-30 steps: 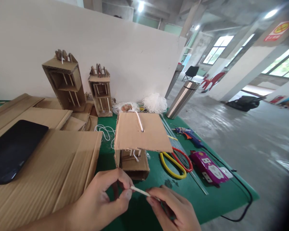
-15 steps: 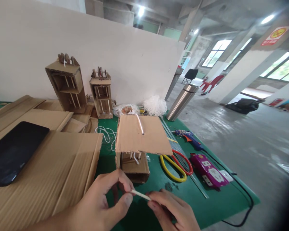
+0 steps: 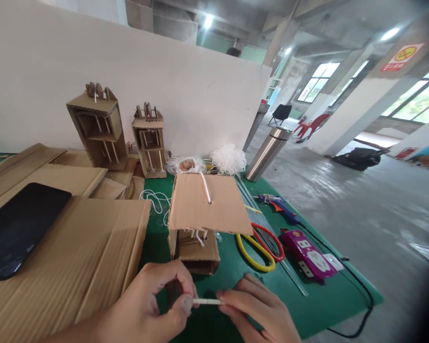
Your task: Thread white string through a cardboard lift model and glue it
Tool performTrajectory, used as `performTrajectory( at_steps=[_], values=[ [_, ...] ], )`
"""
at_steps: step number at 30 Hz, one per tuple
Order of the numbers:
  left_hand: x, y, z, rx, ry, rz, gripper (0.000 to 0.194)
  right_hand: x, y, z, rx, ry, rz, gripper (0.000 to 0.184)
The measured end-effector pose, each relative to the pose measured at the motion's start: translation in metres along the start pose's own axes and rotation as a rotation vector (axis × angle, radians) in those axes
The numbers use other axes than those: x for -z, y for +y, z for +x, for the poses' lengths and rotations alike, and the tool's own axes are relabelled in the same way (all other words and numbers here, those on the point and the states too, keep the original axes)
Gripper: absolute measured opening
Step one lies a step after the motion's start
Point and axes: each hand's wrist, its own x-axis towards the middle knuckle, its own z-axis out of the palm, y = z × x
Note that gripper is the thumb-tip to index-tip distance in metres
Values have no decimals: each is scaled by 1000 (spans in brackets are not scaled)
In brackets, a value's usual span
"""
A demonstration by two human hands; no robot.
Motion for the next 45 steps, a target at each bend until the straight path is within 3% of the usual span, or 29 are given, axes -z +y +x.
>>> performTrajectory(
  at_steps=[8,24,37,45],
  values=[
    [-1,2,-3,85,-201,-128,12,1,4,1,17,-57,56,14],
    [4,4,1,155,-342,-161,20,-12,16,-1,101,-12,240,13],
    [0,-4,-3,33,-218,-174,10,-15,17,-3,126,48,133,14],
    [-1,-1,-2,93,-145,-76,5,-13,15,-2,152,94,29,22]
  ],
)
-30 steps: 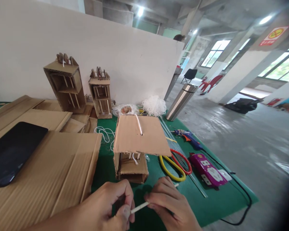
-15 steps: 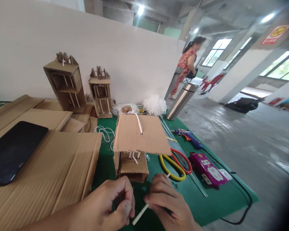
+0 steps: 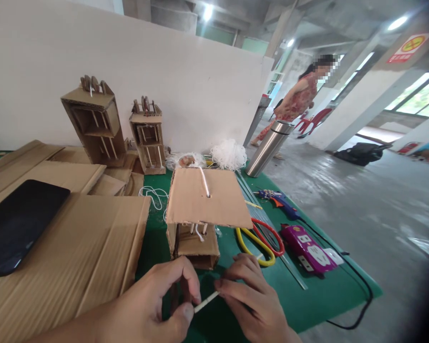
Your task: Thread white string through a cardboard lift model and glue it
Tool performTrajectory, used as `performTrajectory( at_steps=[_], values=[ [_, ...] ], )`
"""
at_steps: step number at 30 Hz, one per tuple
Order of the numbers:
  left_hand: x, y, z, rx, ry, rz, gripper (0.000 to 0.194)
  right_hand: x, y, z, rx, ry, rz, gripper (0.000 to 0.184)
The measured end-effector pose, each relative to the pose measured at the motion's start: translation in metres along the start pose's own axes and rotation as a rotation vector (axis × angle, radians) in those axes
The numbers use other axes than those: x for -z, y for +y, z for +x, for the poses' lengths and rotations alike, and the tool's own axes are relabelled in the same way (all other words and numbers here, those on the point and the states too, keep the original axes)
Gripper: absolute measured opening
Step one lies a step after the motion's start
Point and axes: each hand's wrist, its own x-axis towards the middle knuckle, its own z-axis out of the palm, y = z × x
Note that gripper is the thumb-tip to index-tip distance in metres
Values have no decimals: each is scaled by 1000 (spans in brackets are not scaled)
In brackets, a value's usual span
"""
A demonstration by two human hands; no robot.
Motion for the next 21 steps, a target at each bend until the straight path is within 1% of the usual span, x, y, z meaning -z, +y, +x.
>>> performTrajectory(
  at_steps=[3,8,10,16,21],
  values=[
    [0,1,1,32,-5,16,8,0,-2,-2,5,0,-88,24],
    [-2,-4,3,161,-36,73,7,2,-4,-6,57,38,-256,24],
    [-3,-6,4,180,-46,88,7,4,-4,-9,65,43,-301,24],
    [-4,-4,5,125,-41,150,6,5,-5,-15,67,51,-364,27],
    [-3,-3,4,11,-4,215,11,5,-9,-13,54,72,-376,27]
  ],
)
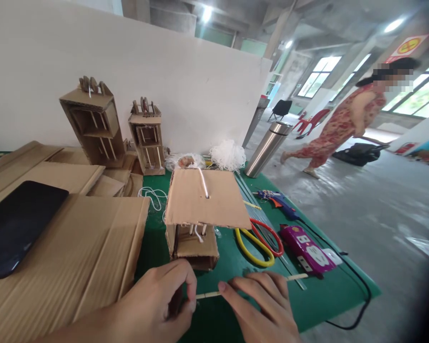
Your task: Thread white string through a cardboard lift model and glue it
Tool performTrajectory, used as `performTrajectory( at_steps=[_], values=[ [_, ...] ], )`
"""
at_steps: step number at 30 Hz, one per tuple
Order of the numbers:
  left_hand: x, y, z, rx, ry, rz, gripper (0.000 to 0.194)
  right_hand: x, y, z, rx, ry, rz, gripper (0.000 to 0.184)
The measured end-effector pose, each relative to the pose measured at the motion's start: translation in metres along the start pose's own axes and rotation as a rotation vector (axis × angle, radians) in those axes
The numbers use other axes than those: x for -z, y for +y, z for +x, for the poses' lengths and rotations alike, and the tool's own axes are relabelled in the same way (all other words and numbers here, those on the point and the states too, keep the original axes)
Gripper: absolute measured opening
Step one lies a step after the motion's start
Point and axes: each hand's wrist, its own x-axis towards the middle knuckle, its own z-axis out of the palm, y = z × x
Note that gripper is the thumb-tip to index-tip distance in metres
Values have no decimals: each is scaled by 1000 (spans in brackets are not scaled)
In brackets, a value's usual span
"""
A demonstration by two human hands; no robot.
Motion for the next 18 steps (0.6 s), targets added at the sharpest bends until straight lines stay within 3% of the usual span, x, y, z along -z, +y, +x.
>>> performTrajectory(
  at_steps=[9,18],
  values=[
    [-1,0,0,-164,61,128,20,3,0,1,-8,-26,-1,31],
    [-2,-5,-1,-212,45,191,24,5,1,4,19,-40,2,29]
  ],
)
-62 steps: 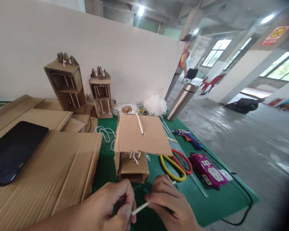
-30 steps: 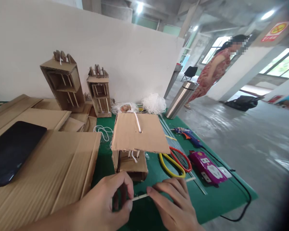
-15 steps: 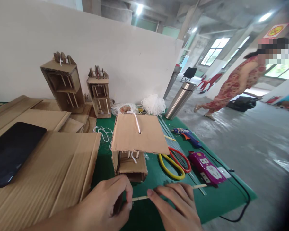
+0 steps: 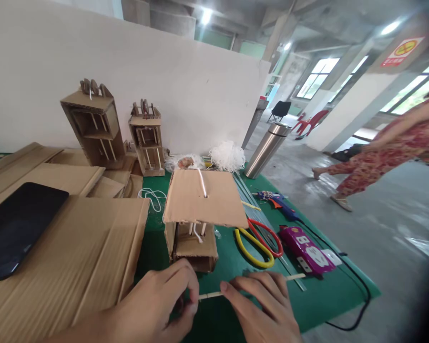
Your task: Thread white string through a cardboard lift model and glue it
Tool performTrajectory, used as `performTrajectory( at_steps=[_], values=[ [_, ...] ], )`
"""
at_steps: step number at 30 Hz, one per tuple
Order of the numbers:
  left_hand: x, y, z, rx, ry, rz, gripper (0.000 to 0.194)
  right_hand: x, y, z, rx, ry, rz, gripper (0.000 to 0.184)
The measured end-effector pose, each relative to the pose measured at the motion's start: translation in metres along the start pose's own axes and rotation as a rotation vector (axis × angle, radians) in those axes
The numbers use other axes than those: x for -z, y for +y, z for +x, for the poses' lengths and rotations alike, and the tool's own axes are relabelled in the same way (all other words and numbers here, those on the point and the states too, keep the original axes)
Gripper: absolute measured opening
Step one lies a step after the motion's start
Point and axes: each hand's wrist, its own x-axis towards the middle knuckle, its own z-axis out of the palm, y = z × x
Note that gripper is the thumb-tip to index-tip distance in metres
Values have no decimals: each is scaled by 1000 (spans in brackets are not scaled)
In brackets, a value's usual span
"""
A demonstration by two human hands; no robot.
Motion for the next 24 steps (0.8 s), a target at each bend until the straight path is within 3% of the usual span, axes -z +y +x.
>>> performTrajectory(
  at_steps=[12,19,24],
  values=[
    [-8,-2,-3,-197,146,195,28,6,-6,1,-50,35,-19,29],
    [-7,2,-5,-133,202,171,33,7,-5,6,-54,29,4,27],
    [-7,5,-6,-127,193,165,32,7,-3,7,19,-2,14,28]
  ],
)
